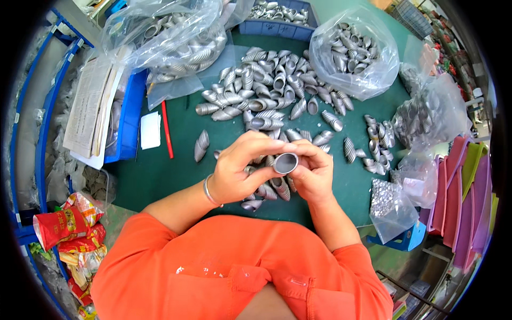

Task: The person repeatedly picks up small silver spiral-shaped objects and small metal rings from a green table, inserts the rings into the spirals, and places the assembled items back on the table. The person handles the items one at a time throughout the clip.

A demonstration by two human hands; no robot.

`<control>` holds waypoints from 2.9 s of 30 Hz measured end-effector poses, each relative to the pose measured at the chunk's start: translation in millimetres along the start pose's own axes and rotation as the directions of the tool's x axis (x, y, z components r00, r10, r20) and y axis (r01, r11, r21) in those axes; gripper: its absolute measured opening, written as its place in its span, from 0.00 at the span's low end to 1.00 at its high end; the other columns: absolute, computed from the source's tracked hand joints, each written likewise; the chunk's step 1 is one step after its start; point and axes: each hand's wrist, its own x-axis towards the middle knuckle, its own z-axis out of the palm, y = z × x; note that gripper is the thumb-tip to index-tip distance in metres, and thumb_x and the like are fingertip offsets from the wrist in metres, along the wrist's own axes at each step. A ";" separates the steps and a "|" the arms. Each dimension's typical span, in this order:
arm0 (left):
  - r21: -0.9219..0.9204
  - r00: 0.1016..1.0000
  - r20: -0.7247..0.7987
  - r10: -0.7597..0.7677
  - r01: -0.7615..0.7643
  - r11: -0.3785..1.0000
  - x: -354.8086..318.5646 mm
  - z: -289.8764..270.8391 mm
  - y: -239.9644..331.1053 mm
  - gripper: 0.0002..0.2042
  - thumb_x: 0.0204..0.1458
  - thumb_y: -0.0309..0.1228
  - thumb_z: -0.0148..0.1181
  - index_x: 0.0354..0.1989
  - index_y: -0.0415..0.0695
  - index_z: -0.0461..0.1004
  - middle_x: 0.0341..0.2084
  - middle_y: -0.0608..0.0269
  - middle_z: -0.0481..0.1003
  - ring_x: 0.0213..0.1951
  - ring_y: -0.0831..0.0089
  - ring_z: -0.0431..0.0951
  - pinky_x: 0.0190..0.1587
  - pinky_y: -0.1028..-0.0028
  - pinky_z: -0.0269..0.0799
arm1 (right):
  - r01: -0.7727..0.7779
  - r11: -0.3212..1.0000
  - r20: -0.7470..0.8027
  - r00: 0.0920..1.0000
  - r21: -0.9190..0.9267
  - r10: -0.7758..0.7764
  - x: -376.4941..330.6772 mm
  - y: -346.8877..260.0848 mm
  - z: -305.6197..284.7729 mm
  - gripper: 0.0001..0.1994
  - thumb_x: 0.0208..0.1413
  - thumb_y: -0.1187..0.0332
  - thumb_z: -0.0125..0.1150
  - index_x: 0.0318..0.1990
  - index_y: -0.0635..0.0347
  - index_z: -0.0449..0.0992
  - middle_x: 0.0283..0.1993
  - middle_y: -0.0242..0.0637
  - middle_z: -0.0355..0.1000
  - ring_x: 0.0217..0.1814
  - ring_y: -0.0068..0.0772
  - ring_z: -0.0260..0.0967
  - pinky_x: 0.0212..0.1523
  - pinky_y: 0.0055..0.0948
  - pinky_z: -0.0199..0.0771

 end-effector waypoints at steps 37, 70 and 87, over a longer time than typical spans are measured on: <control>-0.128 0.724 0.591 -0.355 0.518 0.846 93.2 -46.8 -127.9 0.16 0.62 0.40 0.49 0.37 0.40 0.77 0.37 0.64 0.76 0.40 0.77 0.73 0.46 0.75 0.68 | 0.180 -0.658 0.324 0.940 -0.732 -0.104 131.2 -67.0 -98.1 0.27 0.35 0.67 0.70 0.47 0.62 0.70 0.49 0.42 0.67 0.54 0.44 0.62 0.54 0.44 0.58; 0.202 0.737 0.539 -0.408 0.357 0.912 214.7 68.0 -257.5 0.14 0.51 0.42 0.56 0.40 0.47 0.79 0.39 0.60 0.79 0.44 0.65 0.77 0.49 0.69 0.69 | -0.172 -0.229 -0.126 0.971 -0.958 -0.204 98.0 -50.6 -174.1 0.18 0.54 0.69 0.57 0.52 0.62 0.71 0.50 0.49 0.69 0.52 0.53 0.64 0.52 0.42 0.65; -0.112 0.405 0.718 -0.566 0.870 0.481 183.9 16.2 -194.4 0.15 0.56 0.37 0.53 0.39 0.36 0.76 0.33 0.62 0.77 0.36 0.74 0.75 0.41 0.78 0.69 | -0.049 0.233 -0.130 0.929 -0.971 -0.347 73.9 7.9 -64.4 0.12 0.46 0.71 0.60 0.41 0.59 0.75 0.46 0.48 0.70 0.51 0.53 0.65 0.52 0.45 0.65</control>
